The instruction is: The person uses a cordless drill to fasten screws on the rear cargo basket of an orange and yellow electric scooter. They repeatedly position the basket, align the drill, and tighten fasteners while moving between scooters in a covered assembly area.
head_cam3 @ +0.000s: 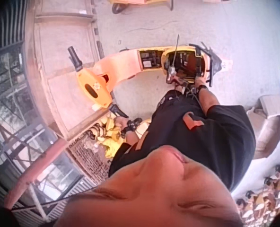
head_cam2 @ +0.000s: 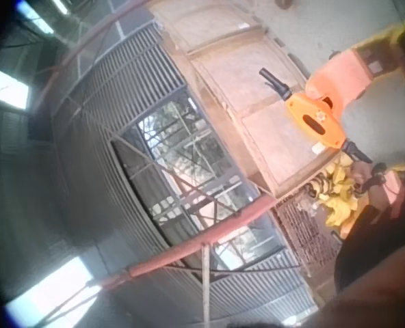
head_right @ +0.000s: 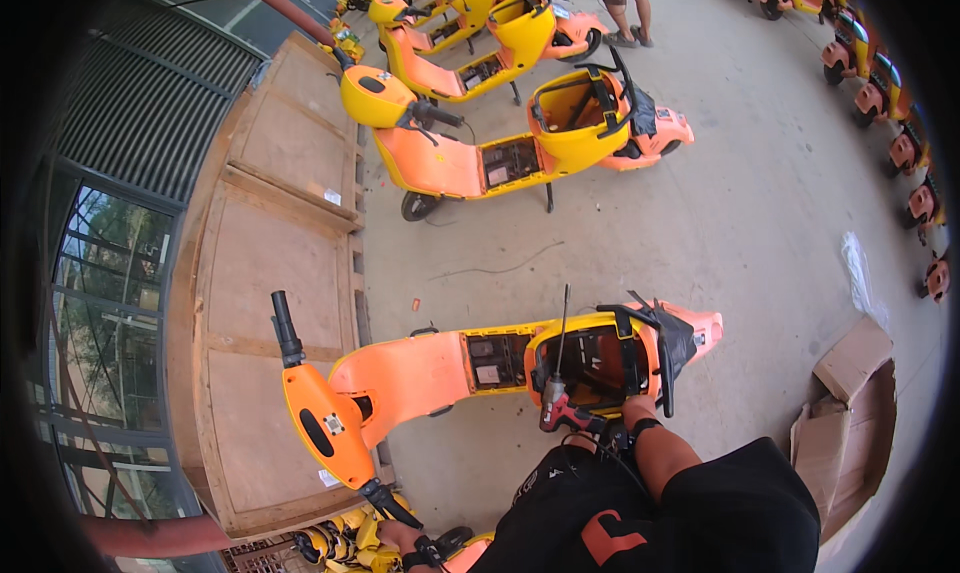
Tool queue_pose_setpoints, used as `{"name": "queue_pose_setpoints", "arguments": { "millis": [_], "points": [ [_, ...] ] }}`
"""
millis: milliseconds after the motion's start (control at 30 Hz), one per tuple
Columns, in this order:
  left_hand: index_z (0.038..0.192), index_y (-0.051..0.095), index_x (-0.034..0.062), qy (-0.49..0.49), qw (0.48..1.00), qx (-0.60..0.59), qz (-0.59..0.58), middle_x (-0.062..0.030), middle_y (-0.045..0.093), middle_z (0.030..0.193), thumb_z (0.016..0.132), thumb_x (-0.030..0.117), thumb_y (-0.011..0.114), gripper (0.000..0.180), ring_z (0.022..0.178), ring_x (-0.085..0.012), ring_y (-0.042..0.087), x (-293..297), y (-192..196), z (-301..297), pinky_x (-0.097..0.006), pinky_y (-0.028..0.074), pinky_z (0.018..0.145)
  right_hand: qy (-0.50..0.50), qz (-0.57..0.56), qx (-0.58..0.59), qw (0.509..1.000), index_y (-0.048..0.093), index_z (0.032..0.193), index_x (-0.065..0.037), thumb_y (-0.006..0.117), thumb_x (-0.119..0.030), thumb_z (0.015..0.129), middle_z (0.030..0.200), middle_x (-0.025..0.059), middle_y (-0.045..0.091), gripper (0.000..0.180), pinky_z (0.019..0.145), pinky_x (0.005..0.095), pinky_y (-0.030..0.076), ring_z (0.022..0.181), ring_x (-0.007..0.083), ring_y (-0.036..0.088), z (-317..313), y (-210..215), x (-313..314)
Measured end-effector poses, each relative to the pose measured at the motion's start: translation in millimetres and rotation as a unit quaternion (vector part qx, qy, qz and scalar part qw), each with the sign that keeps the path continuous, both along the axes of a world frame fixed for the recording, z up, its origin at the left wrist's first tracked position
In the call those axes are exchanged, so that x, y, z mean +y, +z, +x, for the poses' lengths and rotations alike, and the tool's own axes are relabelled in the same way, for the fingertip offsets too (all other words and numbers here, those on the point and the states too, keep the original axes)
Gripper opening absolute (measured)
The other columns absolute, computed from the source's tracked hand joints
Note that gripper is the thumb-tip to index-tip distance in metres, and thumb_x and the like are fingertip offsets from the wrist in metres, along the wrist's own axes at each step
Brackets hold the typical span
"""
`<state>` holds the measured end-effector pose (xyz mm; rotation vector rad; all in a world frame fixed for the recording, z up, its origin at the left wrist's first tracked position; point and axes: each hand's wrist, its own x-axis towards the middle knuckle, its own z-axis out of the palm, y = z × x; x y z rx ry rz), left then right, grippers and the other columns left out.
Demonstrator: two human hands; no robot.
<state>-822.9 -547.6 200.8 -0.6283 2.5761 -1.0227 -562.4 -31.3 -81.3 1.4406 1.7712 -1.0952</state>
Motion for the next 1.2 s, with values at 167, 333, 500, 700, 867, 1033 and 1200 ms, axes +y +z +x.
{"name": "queue_pose_setpoints", "arguments": {
  "millis": [167,333,500,700,867,1033,1200],
  "points": [
    [0.110,0.061,0.0025,-0.018,0.991,0.063,0.113,-0.0108,0.066,0.108,0.096,0.022,0.055,0.025,0.096,-0.0233,0.064,45,-47,-47,-0.028,0.047,0.083,0.326,0.126,-0.045,0.936,0.074,0.111,-0.013,0.067,-0.024,0.086,0.111,0.0105,0.071,0.028,0.088,0.0380,0.054,0.107,0.0283,0.067,35,-77,46],
    [0.108,0.062,0.0016,0.063,0.976,0.160,0.130,-0.0120,0.067,0.106,0.096,0.022,0.055,0.025,0.094,-0.0242,0.065,-24,-27,-4,-0.029,0.048,0.080,0.239,-0.009,-0.068,0.969,0.071,0.118,-0.011,0.064,-0.022,0.089,0.120,0.0137,0.068,0.031,0.093,0.0385,0.052,0.115,0.0287,0.064,-28,36,31],
    [0.107,0.062,0.0008,0.075,0.954,0.233,0.176,-0.0133,0.067,0.104,0.096,0.021,0.054,0.025,0.092,-0.0251,0.065,-20,-44,-11,-0.030,0.049,0.078,0.439,-0.005,-0.043,0.898,0.074,0.110,-0.012,0.065,-0.025,0.086,0.114,0.0113,0.071,0.029,0.087,0.0399,0.055,0.109,0.0303,0.067,-39,21,40],
    [0.106,0.062,-0.0003,0.064,0.916,0.329,0.221,-0.0149,0.068,0.102,0.096,0.021,0.054,0.025,0.089,-0.0262,0.066,-35,-67,-17,-0.031,0.050,0.076,0.437,0.060,-0.038,0.897,0.075,0.110,-0.014,0.064,-0.025,0.086,0.114,0.0086,0.071,0.029,0.085,0.0399,0.055,0.108,0.0272,0.067,-36,50,28],
    [0.104,0.062,-0.0012,0.055,0.869,0.411,0.269,-0.0162,0.068,0.100,0.096,0.020,0.053,0.025,0.086,-0.0271,0.067,-27,-88,-20,-0.032,0.051,0.074,0.445,0.080,-0.102,0.886,0.074,0.112,-0.016,0.060,-0.024,0.089,0.115,0.0048,0.071,0.028,0.078,0.0423,0.056,0.107,0.0245,0.068,-26,-14,23],
    [0.103,0.063,-0.0020,0.049,0.844,0.465,0.265,-0.0175,0.069,0.099,0.096,0.020,0.053,0.025,0.084,-0.0281,0.067,-64,-107,-5,-0.033,0.052,0.071,0.514,0.088,-0.069,0.851,0.074,0.113,-0.016,0.056,-0.021,0.092,0.117,0.0037,0.071,0.028,0.076,0.0457,0.057,0.106,0.0242,0.069,-26,51,19],
    [0.102,0.063,-0.0029,0.009,0.829,0.495,0.259,-0.0188,0.069,0.097,0.096,0.020,0.052,0.026,0.082,-0.0290,0.068,-92,-132,-5,-0.034,0.053,0.069,0.556,0.101,-0.031,0.825,0.073,0.114,-0.017,0.054,-0.020,0.094,0.118,0.0045,0.070,0.028,0.081,0.0469,0.056,0.110,0.0260,0.067,-10,28,21]
  ]
}}
